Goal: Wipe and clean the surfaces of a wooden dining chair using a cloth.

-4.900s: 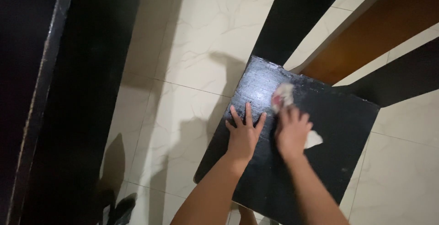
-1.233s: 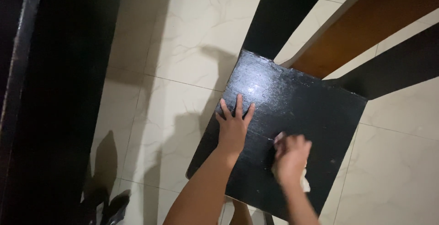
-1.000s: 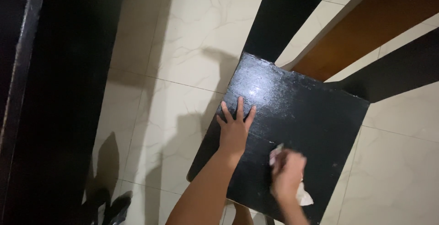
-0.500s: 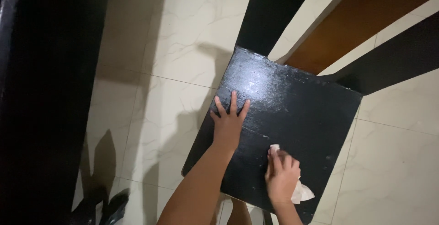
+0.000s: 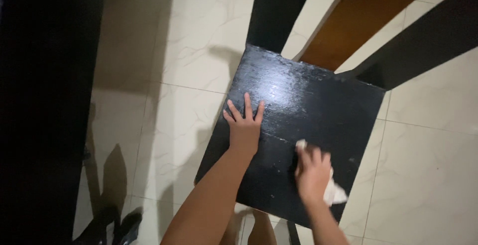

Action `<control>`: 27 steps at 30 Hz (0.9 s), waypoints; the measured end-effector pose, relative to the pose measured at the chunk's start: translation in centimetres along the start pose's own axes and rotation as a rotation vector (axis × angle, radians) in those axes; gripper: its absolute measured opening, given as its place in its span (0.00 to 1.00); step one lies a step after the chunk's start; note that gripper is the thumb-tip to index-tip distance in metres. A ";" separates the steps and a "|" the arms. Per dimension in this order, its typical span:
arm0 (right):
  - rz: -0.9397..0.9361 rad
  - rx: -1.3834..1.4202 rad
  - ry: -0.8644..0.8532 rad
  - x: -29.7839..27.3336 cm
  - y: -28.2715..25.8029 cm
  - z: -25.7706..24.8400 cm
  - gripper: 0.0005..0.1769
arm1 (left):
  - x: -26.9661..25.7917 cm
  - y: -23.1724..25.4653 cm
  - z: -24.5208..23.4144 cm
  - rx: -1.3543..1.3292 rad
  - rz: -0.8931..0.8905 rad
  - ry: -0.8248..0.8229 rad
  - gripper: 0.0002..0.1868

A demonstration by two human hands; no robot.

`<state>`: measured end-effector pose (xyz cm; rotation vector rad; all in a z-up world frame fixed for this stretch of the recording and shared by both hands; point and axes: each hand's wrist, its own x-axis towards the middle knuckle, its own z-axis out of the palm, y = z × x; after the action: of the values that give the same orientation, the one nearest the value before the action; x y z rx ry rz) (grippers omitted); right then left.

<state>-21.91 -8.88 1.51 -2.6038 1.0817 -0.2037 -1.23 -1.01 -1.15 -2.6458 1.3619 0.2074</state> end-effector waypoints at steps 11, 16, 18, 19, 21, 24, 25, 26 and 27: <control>0.316 -0.025 0.328 0.6 12.5 0.0 0.09 | 0.2 4.3 -7.3 -0.240 0.067 -0.658 0.83; 0.394 0.080 0.253 -2.7 10.8 0.8 0.08 | 0.6 4.5 -7.6 -0.225 0.044 -0.671 0.83; 0.346 0.066 0.203 -4.4 7.9 0.3 0.11 | 0.5 4.5 -7.8 -0.231 0.029 -0.689 0.84; 0.327 0.070 0.178 -5.1 6.2 -0.4 0.13 | 0.4 4.6 -7.8 -0.227 0.025 -0.686 0.84; 0.302 0.074 0.154 -5.9 4.5 -1.1 0.15 | 0.4 4.8 -7.6 -0.226 0.017 -0.679 0.84; 0.294 0.112 0.097 -5.0 5.7 -0.7 0.16 | 1.1 5.1 -7.3 -0.238 -0.018 -0.681 0.84; 0.403 0.226 0.108 -4.4 6.7 -0.2 0.12 | 1.3 5.2 -7.4 -0.247 -0.033 -0.720 0.84; 0.512 0.341 0.117 -3.9 7.8 0.5 0.08 | 1.4 5.2 -7.4 -0.256 -0.048 -0.759 0.84; 0.508 0.344 0.113 -1.7 9.0 0.7 0.08 | 1.4 5.1 -8.1 -0.256 -0.055 -0.760 0.84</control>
<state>-28.93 -13.50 -2.23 -1.9666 1.5494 -0.3798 -4.13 -6.70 6.10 -2.3499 1.0366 1.2912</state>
